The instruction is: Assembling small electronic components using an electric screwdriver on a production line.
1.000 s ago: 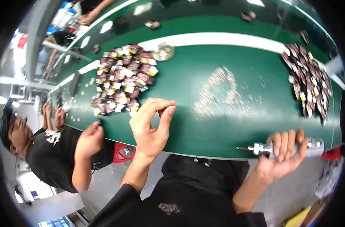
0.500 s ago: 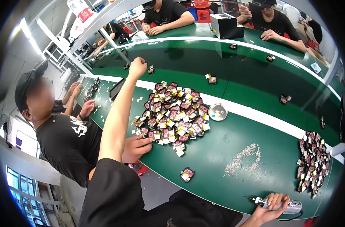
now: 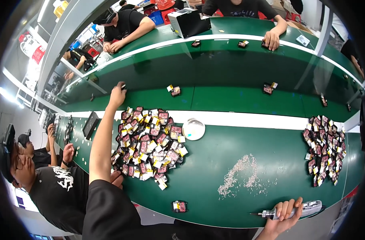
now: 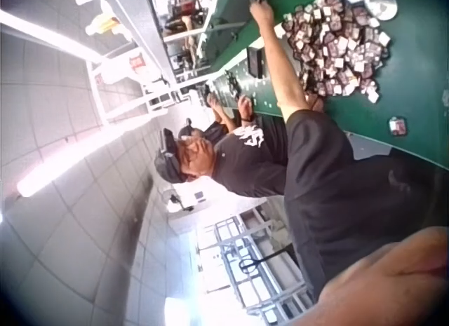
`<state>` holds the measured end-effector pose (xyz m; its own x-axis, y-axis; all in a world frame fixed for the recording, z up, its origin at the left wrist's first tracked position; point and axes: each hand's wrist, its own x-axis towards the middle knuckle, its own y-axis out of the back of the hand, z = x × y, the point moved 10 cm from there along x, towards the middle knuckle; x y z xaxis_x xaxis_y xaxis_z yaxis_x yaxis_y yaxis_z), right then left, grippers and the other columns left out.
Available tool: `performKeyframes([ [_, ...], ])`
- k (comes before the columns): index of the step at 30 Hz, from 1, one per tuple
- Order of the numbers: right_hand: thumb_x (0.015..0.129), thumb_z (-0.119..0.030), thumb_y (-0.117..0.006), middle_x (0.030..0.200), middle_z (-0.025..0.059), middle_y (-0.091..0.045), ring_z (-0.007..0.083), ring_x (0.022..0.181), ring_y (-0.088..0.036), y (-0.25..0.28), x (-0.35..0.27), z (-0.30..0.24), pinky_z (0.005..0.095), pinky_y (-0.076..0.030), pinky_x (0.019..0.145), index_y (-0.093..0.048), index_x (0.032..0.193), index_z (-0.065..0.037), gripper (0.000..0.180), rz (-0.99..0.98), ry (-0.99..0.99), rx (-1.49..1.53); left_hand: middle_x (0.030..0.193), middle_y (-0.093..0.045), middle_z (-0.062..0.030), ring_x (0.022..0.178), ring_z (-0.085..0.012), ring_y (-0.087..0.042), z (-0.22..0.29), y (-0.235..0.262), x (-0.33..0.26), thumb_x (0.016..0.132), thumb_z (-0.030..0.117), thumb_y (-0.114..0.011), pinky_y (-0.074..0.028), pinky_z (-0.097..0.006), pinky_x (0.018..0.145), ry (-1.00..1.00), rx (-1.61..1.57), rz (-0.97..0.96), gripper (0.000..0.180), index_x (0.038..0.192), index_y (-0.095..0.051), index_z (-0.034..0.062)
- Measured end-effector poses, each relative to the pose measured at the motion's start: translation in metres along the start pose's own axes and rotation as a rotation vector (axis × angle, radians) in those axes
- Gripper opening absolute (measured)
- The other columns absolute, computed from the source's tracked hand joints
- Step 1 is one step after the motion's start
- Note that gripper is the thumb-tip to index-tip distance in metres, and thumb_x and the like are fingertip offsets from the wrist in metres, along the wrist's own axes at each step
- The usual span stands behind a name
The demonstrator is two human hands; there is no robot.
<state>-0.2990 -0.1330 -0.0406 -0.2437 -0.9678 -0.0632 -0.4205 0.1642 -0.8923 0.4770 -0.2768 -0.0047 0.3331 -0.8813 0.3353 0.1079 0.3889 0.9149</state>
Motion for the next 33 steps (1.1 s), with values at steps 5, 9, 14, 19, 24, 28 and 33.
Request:
performKeyframes([
  [5, 0.100, -0.019, -0.039, 0.049, -0.0010, -0.031, 0.0080, 0.038, -0.030, 0.003, 0.000, -0.004, 0.0245, -0.034, 0.042, -0.037, 0.086, -0.008, 0.018, 0.047, 0.026, -0.003, 0.113, -0.055, -0.0181, 0.103, -0.0316, -0.057, 0.250, 0.002, -0.035, 0.086, 0.000, -0.054, -0.045, -0.037, 0.089, -0.347, -0.328, -0.249, 0.042, 0.126, -0.048, 0.0070],
  [9, 0.099, -0.020, -0.042, 0.050, -0.0007, -0.034, 0.0075, 0.038, -0.032, 0.000, 0.001, -0.001, 0.0237, -0.033, 0.041, -0.040, 0.088, -0.006, 0.018, -0.005, -0.003, 0.032, 0.111, -0.051, -0.0176, 0.104, -0.0347, -0.051, 0.297, -0.021, -0.057, 0.087, 0.007, -0.057, -0.041, -0.040, 0.094, -0.496, -0.103, -0.309, 0.042, 0.128, -0.048, 0.0104],
  [14, 0.098, -0.020, -0.041, 0.050, -0.0012, -0.034, 0.0088, 0.039, -0.032, -0.002, -0.002, -0.002, 0.0248, -0.034, 0.043, -0.044, 0.086, -0.007, 0.017, -0.018, -0.055, 0.052, 0.115, -0.048, -0.0256, 0.108, -0.0418, -0.047, 0.298, -0.061, -0.053, 0.086, 0.004, -0.053, -0.040, -0.045, 0.095, -0.578, 0.229, -0.211, 0.042, 0.127, -0.042, 0.0025],
  [19, 0.095, -0.020, -0.045, 0.050, -0.0009, -0.035, 0.0114, 0.041, -0.035, -0.008, -0.001, 0.010, 0.0292, -0.036, 0.048, -0.045, 0.085, -0.009, 0.014, -0.096, -0.195, 0.104, 0.117, -0.048, -0.0281, 0.110, -0.0438, -0.047, 0.306, -0.044, -0.042, 0.087, 0.000, -0.049, -0.041, -0.047, 0.092, -0.468, 0.115, -0.310, 0.040, 0.126, -0.040, 0.0008],
  [24, 0.094, -0.018, -0.047, 0.052, 0.0002, -0.038, 0.0119, 0.043, -0.038, -0.004, -0.003, 0.003, 0.0298, -0.037, 0.051, -0.048, 0.085, -0.008, 0.013, -0.135, -0.186, 0.099, 0.110, -0.046, -0.0215, 0.106, -0.0378, -0.048, 0.539, -0.020, -0.113, 0.089, -0.001, -0.047, -0.039, -0.041, 0.094, -0.824, -0.242, -0.289, 0.037, 0.125, -0.040, 0.0023],
  [28, 0.094, -0.018, -0.047, 0.052, 0.0004, -0.038, 0.0122, 0.043, -0.038, -0.003, -0.007, 0.006, 0.0299, -0.038, 0.052, -0.048, 0.085, -0.008, 0.013, -0.139, -0.224, 0.125, 0.109, -0.046, -0.0204, 0.105, -0.0364, -0.049, 0.697, -0.011, -0.193, 0.083, -0.004, -0.049, -0.043, -0.042, 0.091, -1.090, -0.371, -0.175, 0.041, 0.123, -0.043, -0.0008],
  [33, 0.094, -0.020, -0.046, 0.051, 0.0001, -0.033, 0.0115, 0.040, -0.033, -0.005, -0.009, 0.006, 0.0288, -0.036, 0.047, -0.045, 0.085, -0.009, 0.015, -0.130, -0.185, 0.079, 0.103, -0.050, -0.0230, 0.096, -0.0374, -0.052, 0.792, -0.031, -0.233, 0.069, 0.000, -0.060, -0.046, -0.046, 0.080, -1.167, -0.405, 0.032, 0.057, 0.124, -0.044, -0.0049],
])
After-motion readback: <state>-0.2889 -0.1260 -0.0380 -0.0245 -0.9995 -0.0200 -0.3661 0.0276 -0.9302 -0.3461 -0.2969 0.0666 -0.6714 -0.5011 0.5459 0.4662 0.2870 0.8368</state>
